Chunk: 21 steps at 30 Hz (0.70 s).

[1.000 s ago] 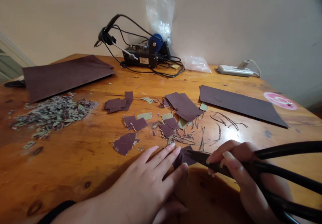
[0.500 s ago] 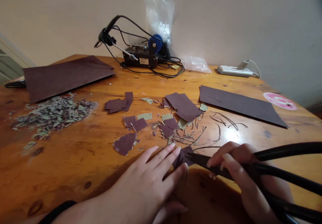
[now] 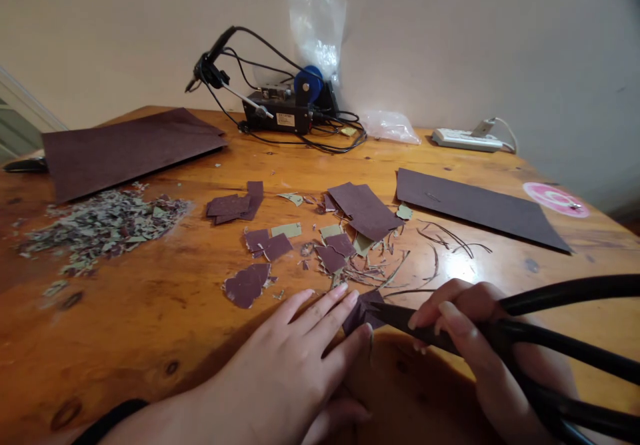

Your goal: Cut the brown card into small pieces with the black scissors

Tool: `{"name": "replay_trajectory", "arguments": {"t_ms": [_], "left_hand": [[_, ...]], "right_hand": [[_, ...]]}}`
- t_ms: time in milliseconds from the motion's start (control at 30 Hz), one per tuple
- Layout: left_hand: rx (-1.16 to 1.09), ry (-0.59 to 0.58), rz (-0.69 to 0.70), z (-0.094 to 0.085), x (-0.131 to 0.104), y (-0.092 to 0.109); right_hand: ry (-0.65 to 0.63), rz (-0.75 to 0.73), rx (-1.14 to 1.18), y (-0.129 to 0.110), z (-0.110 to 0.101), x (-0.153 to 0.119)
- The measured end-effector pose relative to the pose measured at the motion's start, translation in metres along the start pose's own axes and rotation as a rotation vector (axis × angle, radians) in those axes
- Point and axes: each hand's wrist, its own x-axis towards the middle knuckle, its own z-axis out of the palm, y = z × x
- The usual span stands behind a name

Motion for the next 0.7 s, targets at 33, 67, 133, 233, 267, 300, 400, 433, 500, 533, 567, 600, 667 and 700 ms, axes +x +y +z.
{"name": "replay_trajectory", "arguments": {"t_ms": [33,67,133,233,267,300,400,433,500,533,567,600,667,700], "left_hand": [[-0.002,0.004,-0.001,0.0001,-0.0001,0.0000],[-0.004,0.010,-0.002,0.0001,-0.0002,0.0000],[-0.006,0.010,-0.007,0.0001,-0.0003,0.0000],[0.003,-0.011,-0.006,0.0001,0.0000,0.0000],[0.006,-0.015,-0.003,0.0001,0.0003,0.0000],[0.008,-0.018,-0.001,0.0001,0.0005,-0.0001],[0.007,-0.026,0.004,-0.0005,0.0009,-0.0004],[0.004,-0.026,0.006,-0.0009,0.0008,-0.0005],[-0.007,-0.016,0.003,-0.0015,0.0005,-0.0007],[-0.015,-0.007,0.000,-0.0017,0.0003,-0.0008],[-0.023,-0.003,-0.004,-0.0018,0.0002,-0.0008],[-0.029,-0.005,-0.007,-0.0017,0.0002,-0.0007],[-0.025,-0.016,-0.006,-0.0011,0.0002,-0.0004],[-0.018,-0.022,-0.002,-0.0007,0.0002,-0.0003]], "right_hand": [[-0.030,-0.013,0.011,0.0017,-0.0007,-0.0003],[-0.058,-0.029,0.022,0.0032,-0.0014,-0.0004],[-0.078,-0.053,0.032,0.0056,-0.0028,-0.0004],[-0.081,-0.049,0.038,0.0066,-0.0056,-0.0001],[-0.092,-0.047,0.039,0.0063,-0.0067,0.0000],[-0.100,-0.047,0.040,0.0058,-0.0077,0.0001],[-0.125,-0.048,0.039,0.0044,-0.0101,0.0006],[-0.135,-0.044,0.040,0.0044,-0.0103,0.0007],[-0.158,-0.038,0.048,0.0052,-0.0098,0.0008],[-0.166,-0.031,0.050,0.0060,-0.0092,0.0007],[-0.164,-0.025,0.051,0.0069,-0.0084,0.0005],[-0.152,-0.018,0.050,0.0077,-0.0076,0.0003],[-0.116,-0.016,0.043,0.0084,-0.0062,-0.0001],[-0.092,-0.020,0.038,0.0082,-0.0058,-0.0002]]}}
